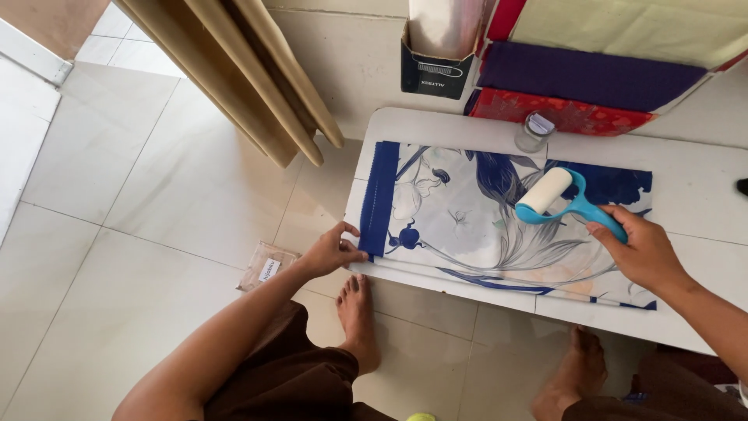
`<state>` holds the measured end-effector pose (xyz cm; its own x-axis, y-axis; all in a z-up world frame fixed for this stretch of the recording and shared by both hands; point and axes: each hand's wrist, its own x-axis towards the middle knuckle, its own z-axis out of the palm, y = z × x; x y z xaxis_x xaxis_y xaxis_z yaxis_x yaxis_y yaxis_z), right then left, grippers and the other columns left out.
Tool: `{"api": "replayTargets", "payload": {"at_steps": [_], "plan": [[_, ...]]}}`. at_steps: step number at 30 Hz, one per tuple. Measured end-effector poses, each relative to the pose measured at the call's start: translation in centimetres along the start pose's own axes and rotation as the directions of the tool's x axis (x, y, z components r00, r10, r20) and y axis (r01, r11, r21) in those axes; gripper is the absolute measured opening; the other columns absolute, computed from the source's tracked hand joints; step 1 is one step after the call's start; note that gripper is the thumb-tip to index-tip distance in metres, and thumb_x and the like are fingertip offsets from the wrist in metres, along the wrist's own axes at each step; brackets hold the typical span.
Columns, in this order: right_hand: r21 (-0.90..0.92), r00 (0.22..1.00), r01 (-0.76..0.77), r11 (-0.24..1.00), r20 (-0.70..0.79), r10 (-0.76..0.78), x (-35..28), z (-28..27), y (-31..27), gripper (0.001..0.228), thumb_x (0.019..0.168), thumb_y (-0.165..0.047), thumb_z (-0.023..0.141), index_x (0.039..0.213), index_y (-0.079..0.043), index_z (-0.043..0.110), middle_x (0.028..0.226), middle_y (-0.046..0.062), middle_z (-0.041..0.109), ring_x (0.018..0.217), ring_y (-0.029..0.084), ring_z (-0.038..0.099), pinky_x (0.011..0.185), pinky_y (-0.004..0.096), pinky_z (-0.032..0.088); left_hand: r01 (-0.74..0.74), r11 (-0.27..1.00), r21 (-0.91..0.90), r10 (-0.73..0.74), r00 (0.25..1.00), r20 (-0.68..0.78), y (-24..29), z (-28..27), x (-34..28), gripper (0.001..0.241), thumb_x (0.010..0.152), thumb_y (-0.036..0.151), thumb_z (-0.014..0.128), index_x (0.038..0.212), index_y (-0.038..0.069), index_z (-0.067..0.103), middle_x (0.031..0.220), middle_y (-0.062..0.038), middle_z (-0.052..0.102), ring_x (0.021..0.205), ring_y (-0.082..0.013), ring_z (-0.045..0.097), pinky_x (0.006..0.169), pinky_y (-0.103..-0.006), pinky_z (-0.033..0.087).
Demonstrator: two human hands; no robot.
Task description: The person uses a lint roller to clean a blue and white patterned cloth laid out on a white table. They then fold the cloth into a smaller rectangular shape and use the lint roller again on the folded item.
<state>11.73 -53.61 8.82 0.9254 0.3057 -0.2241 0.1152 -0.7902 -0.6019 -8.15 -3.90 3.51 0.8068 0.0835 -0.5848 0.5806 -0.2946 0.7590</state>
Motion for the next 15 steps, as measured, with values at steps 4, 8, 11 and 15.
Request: {"api": "replayTargets", "payload": {"at_steps": [4, 8, 11, 15], "plan": [[-0.023, 0.999, -0.038, 0.999, 0.015, 0.038, -0.3, -0.2, -0.5, 0.043, 0.101, -0.039, 0.058, 0.136, -0.016, 0.067, 0.085, 0.008, 0.069, 0.071, 0.023, 0.056, 0.067, 0.037, 0.043, 0.084, 0.986, 0.146, -0.083, 0.996, -0.008, -0.4, -0.4, 0.6, 0.04, 0.086, 0.015, 0.083, 0.111, 0.011, 0.051, 0.079, -0.008, 0.074, 0.067, -0.0152, 0.064, 0.062, -0.0282, 0.057], [-0.056, 0.998, -0.065, 0.996, 0.015, 0.066, -0.4, -0.6, -0.4, 0.051, 0.098, -0.042, 0.06, 0.141, -0.014, 0.064, 0.081, 0.011, 0.068, 0.065, 0.024, 0.056, 0.064, 0.037, 0.043, 0.07, 0.831, 0.552, -0.083, 0.997, -0.001, 0.4, -2.1, 0.6, 0.028, 0.09, 0.022, 0.075, 0.108, 0.013, 0.057, 0.089, -0.007, 0.075, 0.073, -0.0167, 0.07, 0.066, -0.0281, 0.055], [-0.137, 0.997, -0.01, 0.99, 0.08, 0.021, -0.5, -1.8, -0.8, 0.055, 0.093, -0.044, 0.062, 0.141, -0.018, 0.063, 0.101, 0.007, 0.069, 0.082, 0.024, 0.063, 0.073, 0.038, 0.047, -0.229, 0.559, 0.797, 0.361, 0.933, 0.016, 1.3, -2.6, -0.1, 0.013, 0.098, 0.017, 0.063, 0.109, 0.012, 0.059, 0.1, -0.007, 0.068, 0.083, -0.0198, 0.067, 0.064, -0.0314, 0.06], [-0.556, 0.972, 0.185, 0.81, 0.223, -0.069, -1.2, -5.4, 1.4, 0.048, 0.085, -0.064, 0.054, 0.129, -0.05, 0.064, 0.136, -0.027, 0.065, 0.125, 0.007, 0.064, 0.093, 0.035, 0.056, -0.725, -0.068, 0.686, 0.738, 0.426, 0.524, 1.3, -1.3, 0.8, 0.039, 0.097, 0.018, 0.062, 0.136, 0.02, 0.062, 0.142, -0.007, 0.063, 0.119, -0.0278, 0.065, 0.079, -0.0439, 0.061]]}}
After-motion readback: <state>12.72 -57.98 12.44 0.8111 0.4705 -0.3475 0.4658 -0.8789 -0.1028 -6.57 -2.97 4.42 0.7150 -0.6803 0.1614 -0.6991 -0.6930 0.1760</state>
